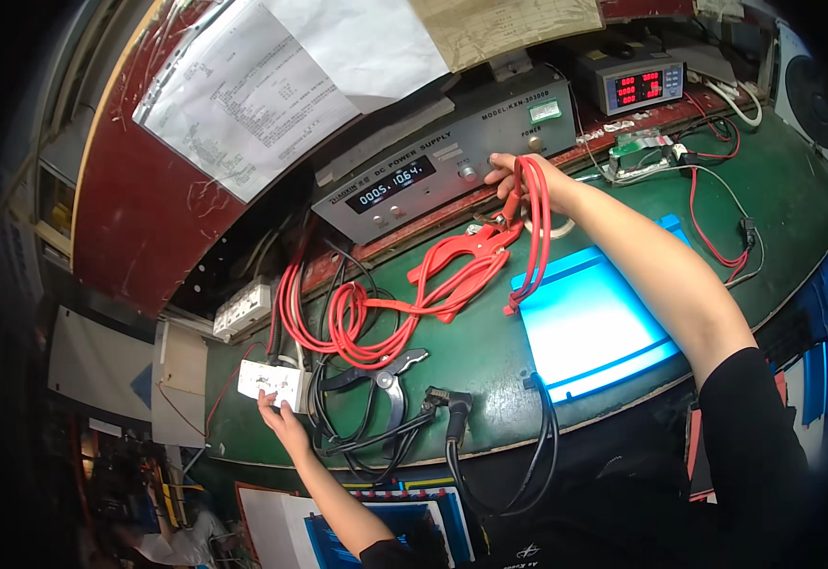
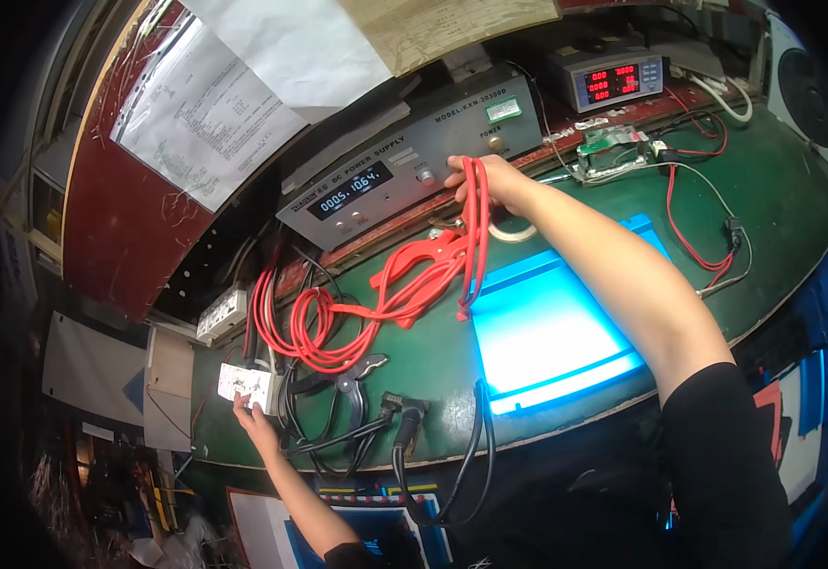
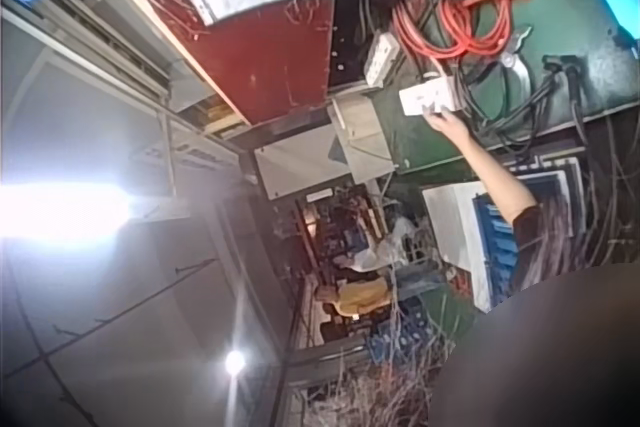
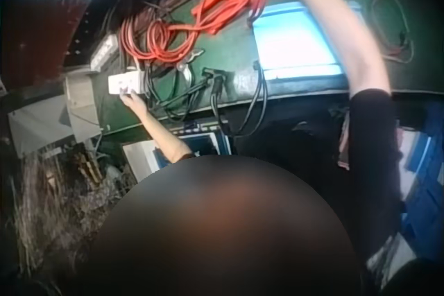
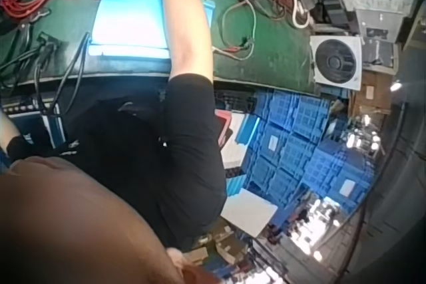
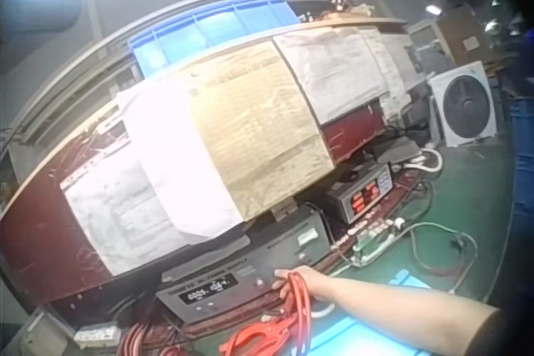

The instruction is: Testing electronic equipment by connecting cables to a DC power supply on a workstation.

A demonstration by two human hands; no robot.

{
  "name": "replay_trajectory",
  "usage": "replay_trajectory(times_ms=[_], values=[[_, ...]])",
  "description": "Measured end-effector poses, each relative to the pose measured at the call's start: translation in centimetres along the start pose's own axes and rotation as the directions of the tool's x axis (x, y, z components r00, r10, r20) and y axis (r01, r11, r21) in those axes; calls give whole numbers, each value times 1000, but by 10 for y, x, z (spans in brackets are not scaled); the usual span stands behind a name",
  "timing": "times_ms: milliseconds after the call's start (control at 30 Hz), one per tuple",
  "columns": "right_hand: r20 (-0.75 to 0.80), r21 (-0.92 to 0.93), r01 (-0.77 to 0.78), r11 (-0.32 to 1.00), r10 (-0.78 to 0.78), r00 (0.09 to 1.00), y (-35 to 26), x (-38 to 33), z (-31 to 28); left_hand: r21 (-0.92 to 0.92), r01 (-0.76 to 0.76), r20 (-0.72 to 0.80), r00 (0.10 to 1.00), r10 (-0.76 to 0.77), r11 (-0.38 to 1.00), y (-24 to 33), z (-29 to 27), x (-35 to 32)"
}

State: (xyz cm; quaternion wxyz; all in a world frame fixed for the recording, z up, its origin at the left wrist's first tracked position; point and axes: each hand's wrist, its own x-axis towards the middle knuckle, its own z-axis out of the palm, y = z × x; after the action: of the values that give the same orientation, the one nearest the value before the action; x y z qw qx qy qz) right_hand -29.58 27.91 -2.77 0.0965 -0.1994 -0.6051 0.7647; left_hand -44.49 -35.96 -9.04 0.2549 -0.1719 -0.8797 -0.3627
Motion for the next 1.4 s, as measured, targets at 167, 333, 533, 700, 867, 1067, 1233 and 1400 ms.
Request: replay_trajectory(times_ms=[167,333,533,700,867,1067,1233,1400], values=[[2,14,7,1000,-7,1000,0,1,-1,1,7,-9,1000,-7,1000,3,0,1],[-10,4,19,1000,-18,1000,5,7,-2,-62,14,4,1000,-14,998,9,-2,-1],[-8,0,16,1000,-16,1000,5,6,-3,-97,-99,-16,995,98,990,13,-3,-5],[-12,-7,11,1000,-11,1000,0,1,2,-162,-91,-14,996,89,983,9,-2,-6],[-16,-7,21,1000,-21,1000,3,6,-2,-162,-95,-13,996,94,982,15,1,-5],[-7,-1,20,1000,-20,1000,3,5,-2,-46,-108,35,993,109,993,23,-3,-4],[-14,0,9,1000,-9,1000,2,5,0,-56,-102,22,994,103,993,21,-4,-5],[15,39,42,998,-42,999,7,8,-5,-65,-101,31,994,103,993,22,-4,-5]])
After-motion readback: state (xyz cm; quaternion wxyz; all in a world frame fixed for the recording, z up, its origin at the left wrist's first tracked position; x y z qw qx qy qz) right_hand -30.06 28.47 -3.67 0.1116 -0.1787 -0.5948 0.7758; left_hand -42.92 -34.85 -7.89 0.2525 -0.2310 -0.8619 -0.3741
